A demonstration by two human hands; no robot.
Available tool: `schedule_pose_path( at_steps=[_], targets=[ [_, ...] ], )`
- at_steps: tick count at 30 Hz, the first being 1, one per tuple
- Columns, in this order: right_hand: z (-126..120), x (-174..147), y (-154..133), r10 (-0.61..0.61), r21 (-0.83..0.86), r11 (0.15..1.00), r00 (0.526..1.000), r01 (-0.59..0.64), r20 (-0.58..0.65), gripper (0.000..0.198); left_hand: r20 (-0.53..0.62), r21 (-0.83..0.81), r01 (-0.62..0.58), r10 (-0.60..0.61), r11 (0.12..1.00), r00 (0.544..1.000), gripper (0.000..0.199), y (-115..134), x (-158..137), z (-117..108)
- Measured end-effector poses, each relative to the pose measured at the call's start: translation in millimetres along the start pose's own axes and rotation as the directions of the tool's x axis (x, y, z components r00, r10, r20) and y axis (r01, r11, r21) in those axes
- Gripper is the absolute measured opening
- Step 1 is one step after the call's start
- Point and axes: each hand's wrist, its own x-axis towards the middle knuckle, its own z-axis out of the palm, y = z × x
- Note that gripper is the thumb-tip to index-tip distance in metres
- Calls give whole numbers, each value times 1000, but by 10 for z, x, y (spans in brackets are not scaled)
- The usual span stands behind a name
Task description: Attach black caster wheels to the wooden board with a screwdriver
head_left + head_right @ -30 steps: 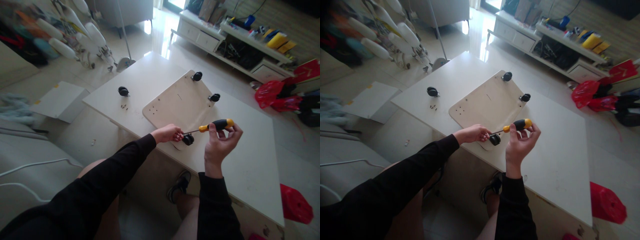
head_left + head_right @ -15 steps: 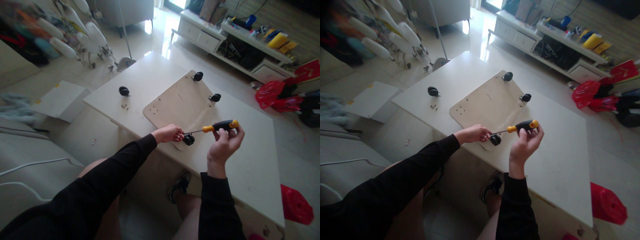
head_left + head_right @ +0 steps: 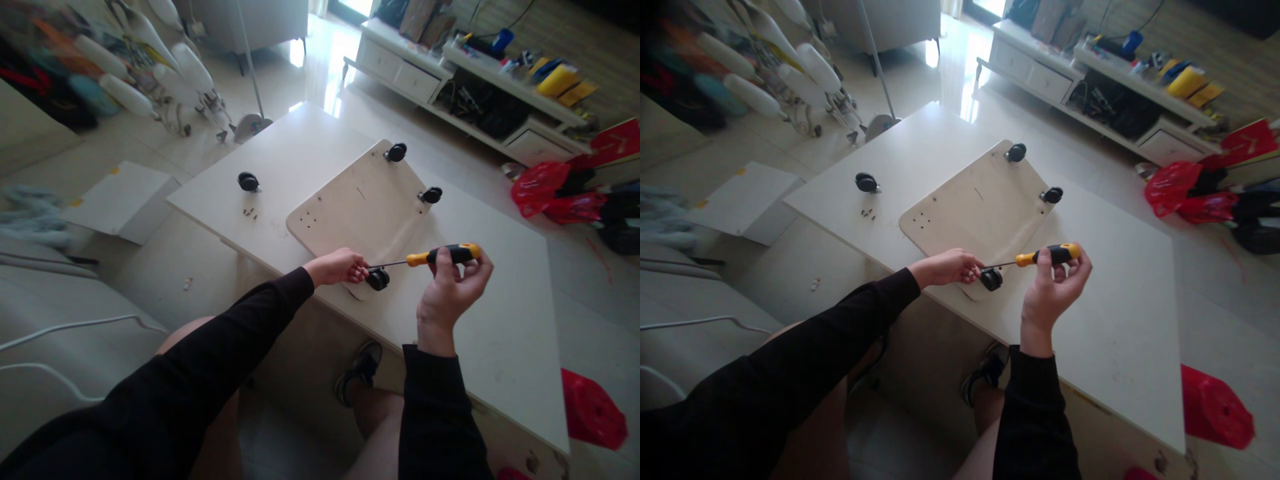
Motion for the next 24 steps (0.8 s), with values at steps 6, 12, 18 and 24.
schedule_pose_path(
  at_steps=[6, 12, 18, 24],
  targets=[
    [-13, 8, 27, 60, 48, 997, 998, -61, 24, 56, 6, -3, -4, 4, 1000, 1000, 19, 1, -4, -4],
    [-15, 7, 37, -10, -44, 999, 1000, 9, -8, 58, 6, -6, 0, 0, 1000, 1000, 17, 2, -6, 4],
    [-6, -8, 0, 77, 53, 996, 997, -78, 26, 55, -1, 3, -5, 5, 1000, 1000, 20, 8, -17, 19],
    [4, -23, -24, 62, 61, 996, 998, -64, 21, 60, 2, 2, 1, -1, 1000, 1000, 17, 14, -32, 16]
  ],
)
